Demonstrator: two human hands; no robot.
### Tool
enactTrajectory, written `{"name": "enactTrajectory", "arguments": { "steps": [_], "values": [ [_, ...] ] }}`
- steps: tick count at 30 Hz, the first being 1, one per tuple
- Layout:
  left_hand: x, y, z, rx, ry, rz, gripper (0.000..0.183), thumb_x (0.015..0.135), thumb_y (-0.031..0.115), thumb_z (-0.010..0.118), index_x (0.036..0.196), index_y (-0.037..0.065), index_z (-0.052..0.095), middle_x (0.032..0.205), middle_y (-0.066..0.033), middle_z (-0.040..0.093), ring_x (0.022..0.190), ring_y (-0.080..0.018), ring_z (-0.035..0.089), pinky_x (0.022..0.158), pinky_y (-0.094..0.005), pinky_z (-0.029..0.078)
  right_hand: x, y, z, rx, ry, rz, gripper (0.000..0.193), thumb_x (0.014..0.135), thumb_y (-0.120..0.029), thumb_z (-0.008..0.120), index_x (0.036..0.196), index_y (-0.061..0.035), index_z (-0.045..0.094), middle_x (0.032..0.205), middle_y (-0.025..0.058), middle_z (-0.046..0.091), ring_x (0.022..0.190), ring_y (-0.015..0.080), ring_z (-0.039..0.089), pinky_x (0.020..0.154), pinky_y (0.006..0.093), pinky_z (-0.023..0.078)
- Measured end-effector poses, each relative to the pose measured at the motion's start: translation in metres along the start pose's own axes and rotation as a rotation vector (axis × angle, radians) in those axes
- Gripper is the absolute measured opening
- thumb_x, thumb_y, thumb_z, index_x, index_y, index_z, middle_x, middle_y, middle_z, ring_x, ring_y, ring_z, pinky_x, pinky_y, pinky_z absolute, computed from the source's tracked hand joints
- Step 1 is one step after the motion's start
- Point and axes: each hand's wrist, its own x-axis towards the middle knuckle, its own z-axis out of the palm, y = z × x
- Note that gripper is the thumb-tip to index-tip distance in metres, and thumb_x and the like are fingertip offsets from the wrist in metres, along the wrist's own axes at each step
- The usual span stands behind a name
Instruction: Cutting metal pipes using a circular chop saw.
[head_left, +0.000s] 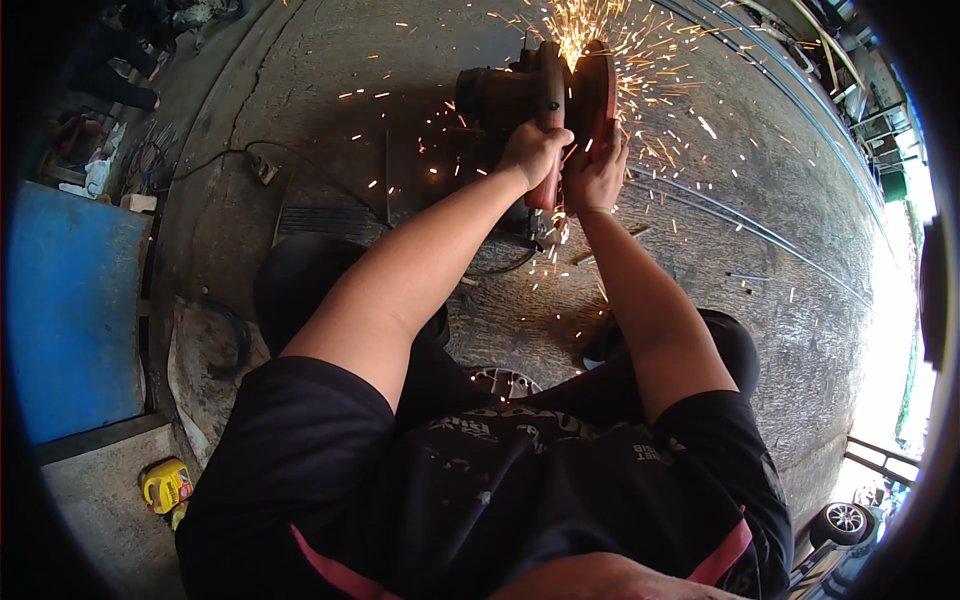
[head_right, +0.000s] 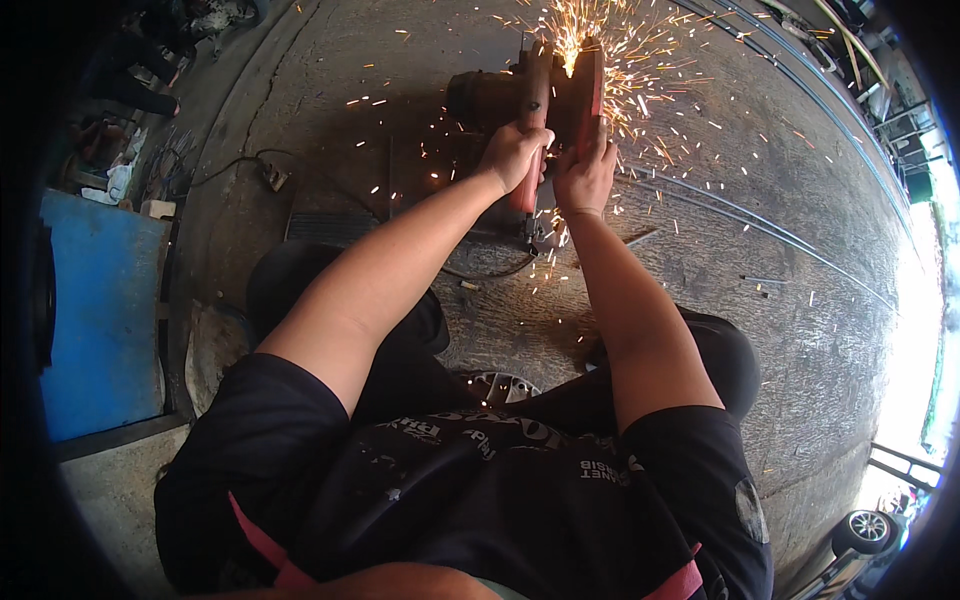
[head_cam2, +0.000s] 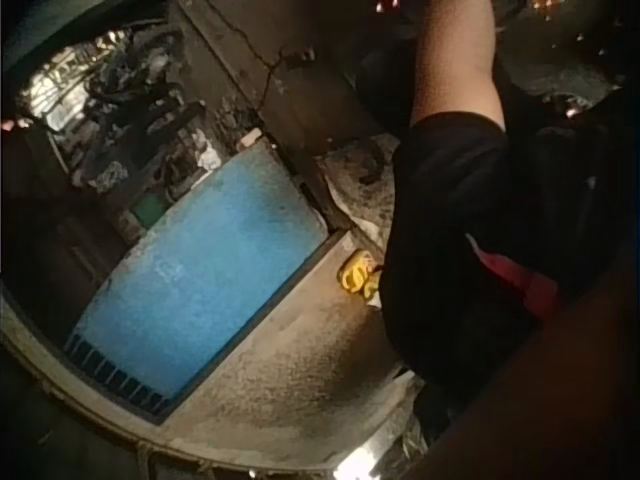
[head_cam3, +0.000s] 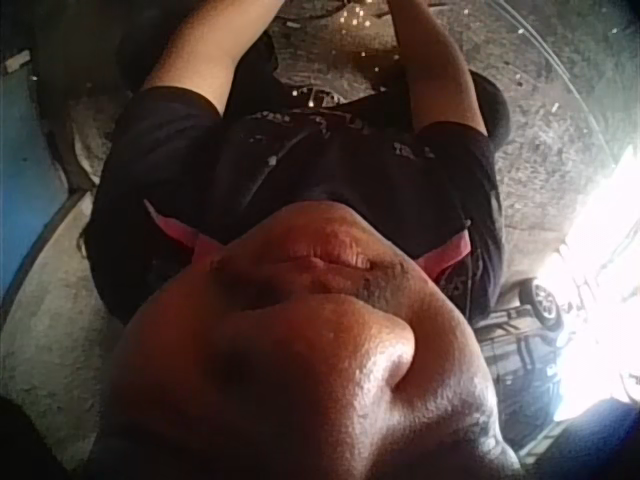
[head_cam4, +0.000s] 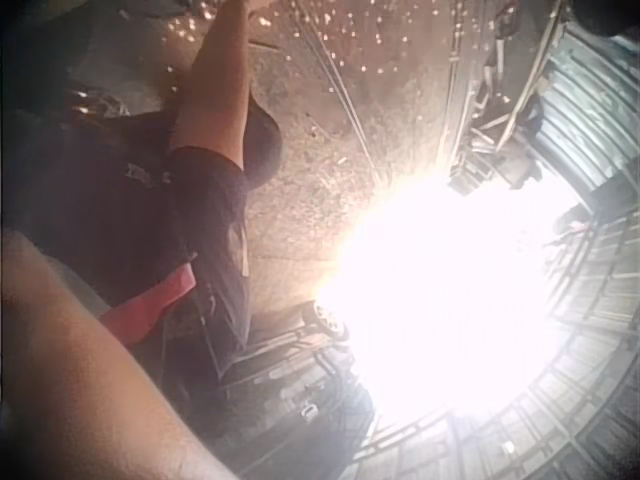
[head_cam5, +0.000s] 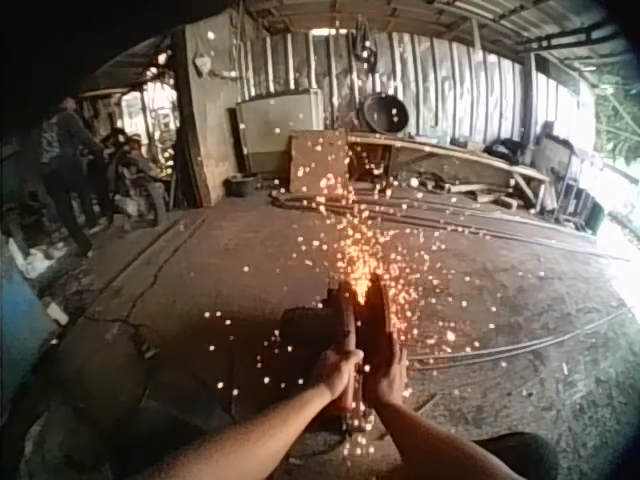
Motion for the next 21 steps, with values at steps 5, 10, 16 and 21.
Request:
{"name": "enactTrajectory", "arguments": {
  "steps": [5,10,16,21],
  "values": [
    [-0.0028,0.0004,-0.0002,0.043,0.023,-0.002,0.026,0.082,0.027,0.063,0.09,0.003,0.055,0.065,-0.0061,0.055,0.051,-0.0173,0.056,0.048,-0.0323,0.049,-0.0002,0.0011,0.0016,-0.028,0.033,-0.067,0.067,0.082,-0.013,0.056,0.144,-0.0076,0.033,0.109,0.0243,0.05,0.097,0.0427,0.054,0.083,0.0489,0.046],
    [-0.0063,0.004,0.0009,0.018,0.006,-0.012,0.027,0.082,0.027,0.063,0.09,0.003,0.055,0.066,-0.0065,0.055,0.051,-0.0174,0.056,0.047,-0.0322,0.049,-0.0021,0.0019,-0.0002,-0.012,-0.03,-0.016,0.064,0.083,-0.013,0.055,0.142,-0.0032,0.032,0.111,0.0259,0.049,0.1,0.0438,0.053,0.086,0.0481,0.045],
    [-0.0072,0.0023,0.0007,0.018,0.0,-0.004,0.028,0.082,0.027,0.064,0.09,0.002,0.054,0.065,-0.006,0.054,0.05,-0.0177,0.057,0.046,-0.032,0.049,-0.0039,0.0009,-0.002,-0.025,-0.048,-0.008,0.063,0.083,-0.014,0.054,0.141,-0.002,0.032,0.111,0.0266,0.049,0.099,0.0445,0.053,0.085,0.0484,0.046],
    [-0.0074,0.0014,0.0002,0.009,-0.004,0.015,0.027,0.082,0.027,0.064,0.091,0.003,0.054,0.065,-0.0062,0.054,0.05,-0.0175,0.057,0.045,-0.0319,0.049,-0.0032,-0.0006,-0.003,-0.005,-0.043,-0.006,0.065,0.083,-0.014,0.056,0.143,-0.0061,0.031,0.11,0.025,0.048,0.097,0.0435,0.052,0.084,0.0492,0.046]
  ]
}}
